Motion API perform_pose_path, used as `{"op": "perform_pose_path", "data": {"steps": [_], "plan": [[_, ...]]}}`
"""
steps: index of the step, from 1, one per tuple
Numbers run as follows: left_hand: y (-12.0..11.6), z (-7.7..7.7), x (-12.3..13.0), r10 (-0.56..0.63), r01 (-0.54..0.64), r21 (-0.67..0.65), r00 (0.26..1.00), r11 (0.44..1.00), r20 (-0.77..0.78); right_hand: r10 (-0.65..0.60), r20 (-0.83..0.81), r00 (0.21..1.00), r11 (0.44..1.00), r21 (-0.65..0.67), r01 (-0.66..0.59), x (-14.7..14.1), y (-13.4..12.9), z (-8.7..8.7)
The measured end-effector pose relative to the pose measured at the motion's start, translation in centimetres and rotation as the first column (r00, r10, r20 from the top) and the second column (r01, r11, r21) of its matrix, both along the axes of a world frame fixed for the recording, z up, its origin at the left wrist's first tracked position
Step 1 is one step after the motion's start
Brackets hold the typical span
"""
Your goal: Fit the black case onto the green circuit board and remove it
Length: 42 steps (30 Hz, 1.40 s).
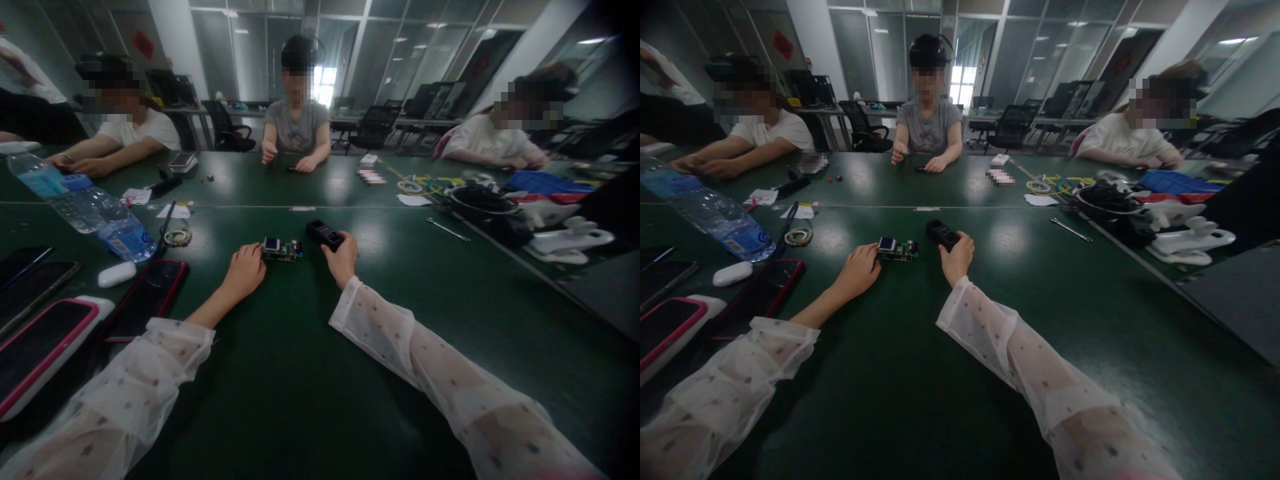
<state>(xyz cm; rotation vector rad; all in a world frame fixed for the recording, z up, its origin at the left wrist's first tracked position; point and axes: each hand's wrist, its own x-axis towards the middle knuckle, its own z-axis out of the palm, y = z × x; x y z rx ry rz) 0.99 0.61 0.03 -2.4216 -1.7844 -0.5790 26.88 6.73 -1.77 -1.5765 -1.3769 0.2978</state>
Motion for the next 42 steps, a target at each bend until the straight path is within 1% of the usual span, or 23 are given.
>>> {"op": "perform_pose_path", "data": {"steps": [3,8,10,13,17,19,21,24,27,30,37,39,42], "plan": [[0.0,0.0,0.0,-0.002,0.002,0.007,1.000,1.000,-0.006,-0.003,0.004,1.000,1.000,0.009,0.003,0.0,0.0,0.0],[0.0,-0.1,0.0,0.007,-0.006,0.013,1.000,1.000,-0.025,-0.068,0.076,0.995,0.997,0.031,0.066,-0.1,0.2,-0.1],[0.0,-0.1,0.0,0.007,-0.007,0.010,1.000,1.000,-0.025,-0.076,0.090,0.993,0.996,0.049,0.072,-0.1,0.3,-0.2],[0.0,-0.1,0.0,0.006,-0.006,0.008,1.000,1.000,-0.017,-0.061,0.063,0.996,0.996,0.068,0.057,0.1,0.5,-0.5],[0.0,0.0,0.0,0.004,-0.004,0.006,1.000,1.000,-0.011,-0.030,-0.019,0.999,0.994,0.105,0.032,0.4,0.9,-0.8],[0.1,-0.1,0.0,0.004,-0.004,0.007,1.000,1.000,-0.013,0.029,-0.069,0.997,0.988,0.152,-0.018,0.3,0.9,-0.8],[0.1,-0.2,0.0,0.002,-0.002,0.015,1.000,1.000,-0.017,0.150,-0.108,0.983,0.969,0.214,-0.125,-0.1,0.7,-0.6],[0.1,-0.2,0.0,0.002,-0.001,0.025,1.000,1.000,-0.022,0.364,-0.085,0.928,0.898,0.296,-0.325,-0.9,-0.1,0.2],[0.1,-0.3,0.0,0.002,-0.001,0.034,1.000,0.999,-0.025,0.480,-0.003,0.877,0.831,0.323,-0.453,-1.5,-1.2,1.1],[0.1,-0.3,-0.1,-0.004,0.006,0.044,1.000,0.999,-0.030,0.543,0.042,0.839,0.798,0.287,-0.530,-1.7,-1.7,1.6],[0.2,-0.7,-0.1,-0.011,0.013,0.067,1.000,0.998,-0.028,0.627,0.178,0.759,0.727,0.217,-0.651,-1.8,-1.8,1.4],[0.3,-0.7,-0.1,-0.010,0.011,0.066,1.000,0.998,-0.022,0.636,0.204,0.744,0.718,0.197,-0.668,-1.9,-1.9,1.4],[0.3,-0.7,0.0,0.027,-0.027,0.062,1.000,0.998,0.009,0.642,0.213,0.736,0.717,0.172,-0.675,-1.9,-1.9,1.5]]}}
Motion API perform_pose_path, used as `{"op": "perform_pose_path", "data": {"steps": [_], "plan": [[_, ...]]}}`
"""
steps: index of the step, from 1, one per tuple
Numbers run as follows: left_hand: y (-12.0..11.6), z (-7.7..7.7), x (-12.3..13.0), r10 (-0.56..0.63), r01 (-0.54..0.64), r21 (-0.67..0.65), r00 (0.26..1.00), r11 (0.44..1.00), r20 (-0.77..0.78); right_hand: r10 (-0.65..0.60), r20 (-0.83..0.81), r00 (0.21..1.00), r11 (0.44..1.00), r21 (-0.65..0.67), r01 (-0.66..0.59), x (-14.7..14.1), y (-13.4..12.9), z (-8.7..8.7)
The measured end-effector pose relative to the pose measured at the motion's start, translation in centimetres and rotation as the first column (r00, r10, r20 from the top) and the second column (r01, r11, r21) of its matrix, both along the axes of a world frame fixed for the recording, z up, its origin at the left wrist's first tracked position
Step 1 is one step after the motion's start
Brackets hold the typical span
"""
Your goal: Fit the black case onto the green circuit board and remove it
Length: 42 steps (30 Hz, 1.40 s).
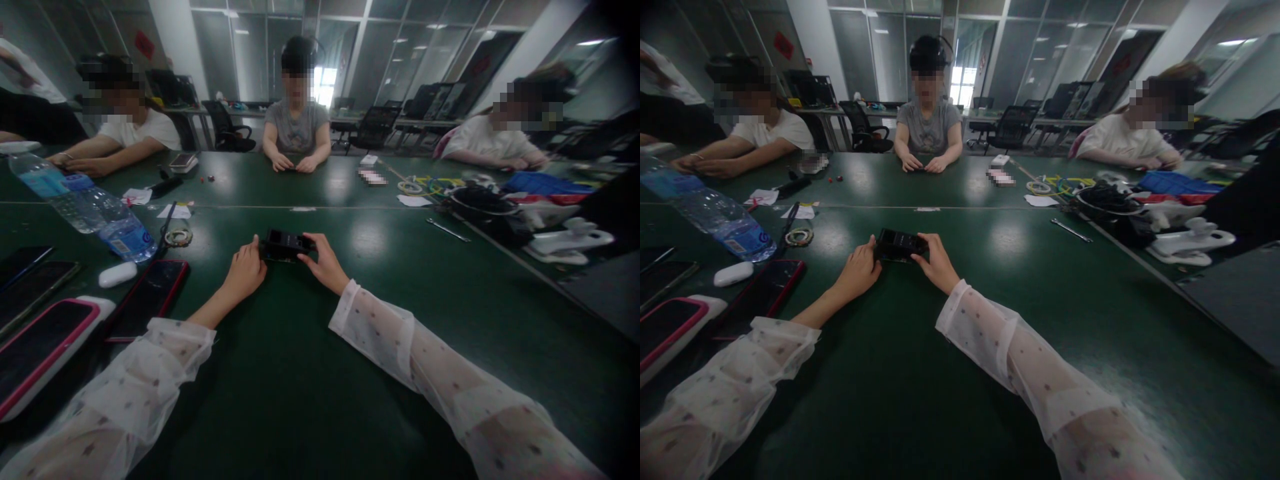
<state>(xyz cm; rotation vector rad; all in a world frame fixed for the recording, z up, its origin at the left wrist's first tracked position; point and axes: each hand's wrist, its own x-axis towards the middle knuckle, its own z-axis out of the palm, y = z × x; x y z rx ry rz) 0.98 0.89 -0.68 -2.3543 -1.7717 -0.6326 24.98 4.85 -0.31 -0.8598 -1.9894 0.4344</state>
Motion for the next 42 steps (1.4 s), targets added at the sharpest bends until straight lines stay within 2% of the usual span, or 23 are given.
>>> {"op": "perform_pose_path", "data": {"steps": [6,18,25,37,42], "plan": [[-0.1,0.1,0.0,-0.014,0.014,0.008,0.999,1.000,0.037,0.004,-0.004,1.000,1.000,-0.025,-0.005,0.1,0.2,-0.1],[-0.5,0.9,0.3,-0.021,0.019,0.022,0.998,1.000,0.055,-0.045,0.094,0.995,0.998,0.055,0.040,0.0,-0.7,0.8],[-0.5,1.2,0.5,-0.006,0.006,-0.030,1.000,1.000,0.006,0.028,0.220,0.975,1.000,-0.011,-0.026,0.0,-0.2,0.3],[-0.4,1.1,0.4,-0.030,0.031,-0.027,0.999,0.999,0.031,0.047,0.189,0.981,0.997,-0.066,-0.035,0.2,0.2,-0.1],[-0.5,0.9,0.4,0.033,-0.033,-0.020,0.999,0.999,0.016,0.043,0.176,0.983,0.995,-0.098,-0.026,0.4,0.4,-0.3]]}}
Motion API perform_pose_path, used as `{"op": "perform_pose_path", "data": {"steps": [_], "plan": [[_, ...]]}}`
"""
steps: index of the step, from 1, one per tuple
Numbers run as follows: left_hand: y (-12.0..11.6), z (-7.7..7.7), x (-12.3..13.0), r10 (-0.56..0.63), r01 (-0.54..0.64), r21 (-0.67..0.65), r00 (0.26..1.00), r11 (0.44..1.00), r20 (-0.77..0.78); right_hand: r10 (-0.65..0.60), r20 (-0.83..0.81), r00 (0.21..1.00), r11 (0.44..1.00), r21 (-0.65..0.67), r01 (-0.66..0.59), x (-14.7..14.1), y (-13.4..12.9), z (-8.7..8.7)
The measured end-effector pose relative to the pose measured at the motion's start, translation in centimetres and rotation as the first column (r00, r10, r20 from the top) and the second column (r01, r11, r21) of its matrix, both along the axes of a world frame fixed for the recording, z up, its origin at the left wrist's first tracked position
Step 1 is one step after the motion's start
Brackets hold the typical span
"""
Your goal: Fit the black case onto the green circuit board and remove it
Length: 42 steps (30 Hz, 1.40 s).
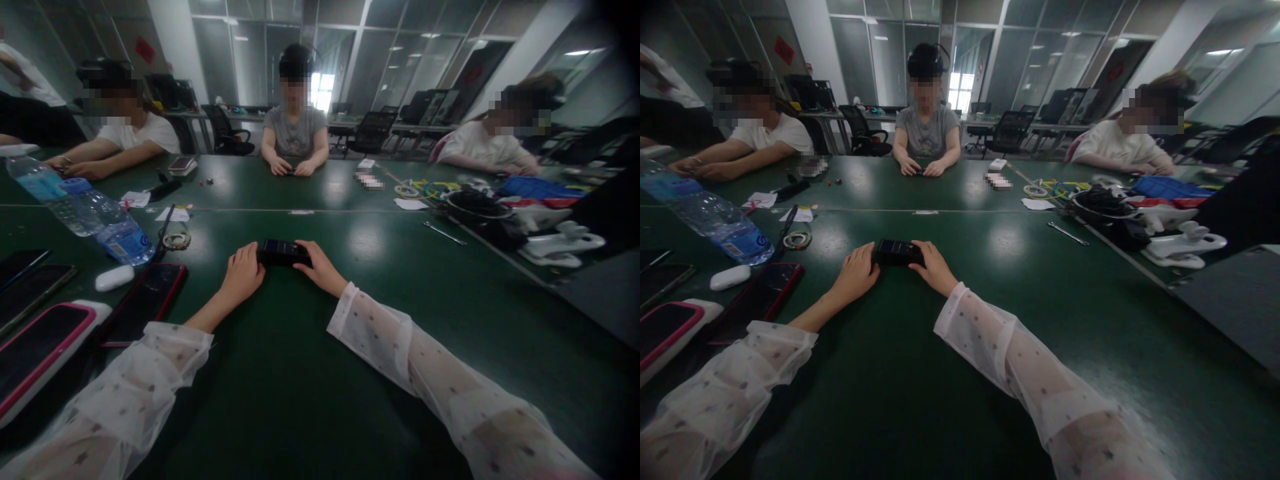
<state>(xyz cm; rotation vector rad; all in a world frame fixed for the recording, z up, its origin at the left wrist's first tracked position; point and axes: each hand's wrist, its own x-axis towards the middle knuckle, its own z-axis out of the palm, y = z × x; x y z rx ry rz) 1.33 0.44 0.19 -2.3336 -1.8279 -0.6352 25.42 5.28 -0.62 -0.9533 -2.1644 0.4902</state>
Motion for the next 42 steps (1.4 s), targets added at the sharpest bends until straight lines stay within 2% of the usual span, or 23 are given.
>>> {"op": "perform_pose_path", "data": {"steps": [9,15,42], "plan": [[0.37,-0.47,-0.39,-0.044,0.042,-0.030,0.996,0.999,-0.074,0.030,-0.028,0.999,0.999,-0.017,-0.031,0.19,0.24,-0.27],[0.25,-0.43,-0.27,-0.036,0.035,-0.016,0.998,0.999,-0.057,0.025,-0.060,0.998,1.000,-0.010,-0.026,0.05,0.24,-0.20],[0.05,0.01,-0.07,-0.078,0.079,0.001,0.997,0.997,-0.019,-0.036,-0.204,0.978,0.990,-0.138,0.007,0.03,0.52,-0.01]]}}
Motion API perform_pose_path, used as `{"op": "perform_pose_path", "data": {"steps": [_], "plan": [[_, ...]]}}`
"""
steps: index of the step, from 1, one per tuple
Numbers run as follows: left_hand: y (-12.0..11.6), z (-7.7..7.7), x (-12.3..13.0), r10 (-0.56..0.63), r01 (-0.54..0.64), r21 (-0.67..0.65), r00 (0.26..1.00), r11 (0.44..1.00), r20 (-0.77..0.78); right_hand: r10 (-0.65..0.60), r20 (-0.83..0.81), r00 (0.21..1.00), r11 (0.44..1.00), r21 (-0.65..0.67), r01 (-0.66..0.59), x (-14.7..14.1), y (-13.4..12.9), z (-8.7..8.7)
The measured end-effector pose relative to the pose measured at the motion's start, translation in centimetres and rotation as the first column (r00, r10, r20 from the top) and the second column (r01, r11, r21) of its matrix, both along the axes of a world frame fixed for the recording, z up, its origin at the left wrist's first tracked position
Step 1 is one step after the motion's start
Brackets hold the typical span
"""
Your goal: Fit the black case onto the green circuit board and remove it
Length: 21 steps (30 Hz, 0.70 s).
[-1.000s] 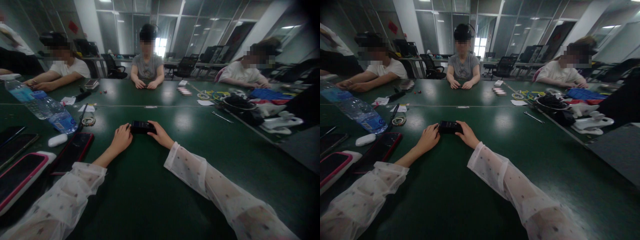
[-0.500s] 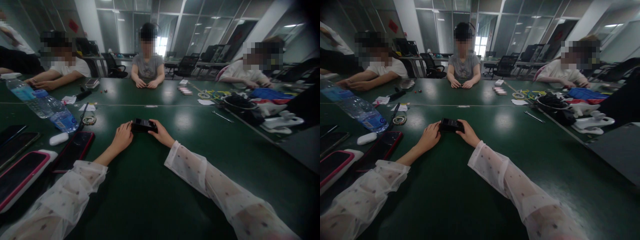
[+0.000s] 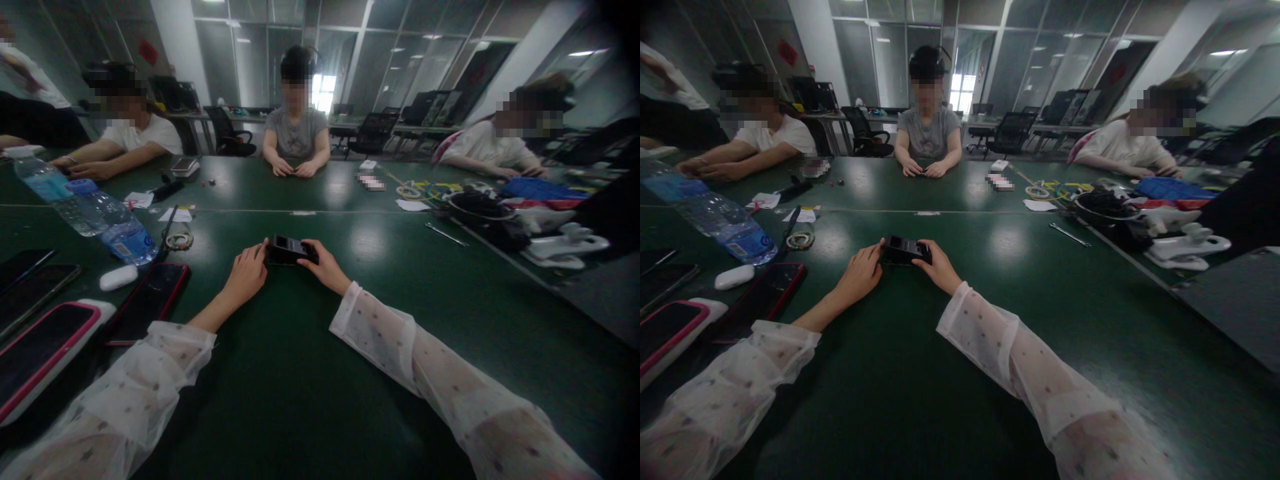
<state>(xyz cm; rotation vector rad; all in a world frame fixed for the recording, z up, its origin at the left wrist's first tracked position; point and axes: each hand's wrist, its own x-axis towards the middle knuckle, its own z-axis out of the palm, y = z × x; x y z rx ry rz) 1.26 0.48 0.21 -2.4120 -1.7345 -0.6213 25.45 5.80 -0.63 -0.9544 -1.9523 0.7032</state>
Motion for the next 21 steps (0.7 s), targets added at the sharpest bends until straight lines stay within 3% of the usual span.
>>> {"op": "perform_pose_path", "data": {"steps": [5,8,13,21], "plan": [[0.0,-0.1,0.0,0.009,-0.009,0.003,1.000,1.000,-0.004,-0.044,-0.096,0.994,0.998,0.042,0.049,-0.2,-0.2,0.2],[0.0,-0.2,-0.1,-0.016,0.017,0.006,1.000,1.000,-0.014,-0.151,-0.187,0.971,0.980,0.104,0.172,-0.2,-0.4,0.4],[0.2,-0.3,-0.3,-0.022,0.022,-0.003,1.000,1.000,-0.016,-0.385,-0.277,0.881,0.875,0.195,0.444,0.4,-0.3,0.3],[0.4,-0.7,-0.4,-0.016,0.016,-0.001,1.000,1.000,-0.021,-0.601,-0.222,0.768,0.761,0.132,0.635,1.4,1.6,-1.7]]}}
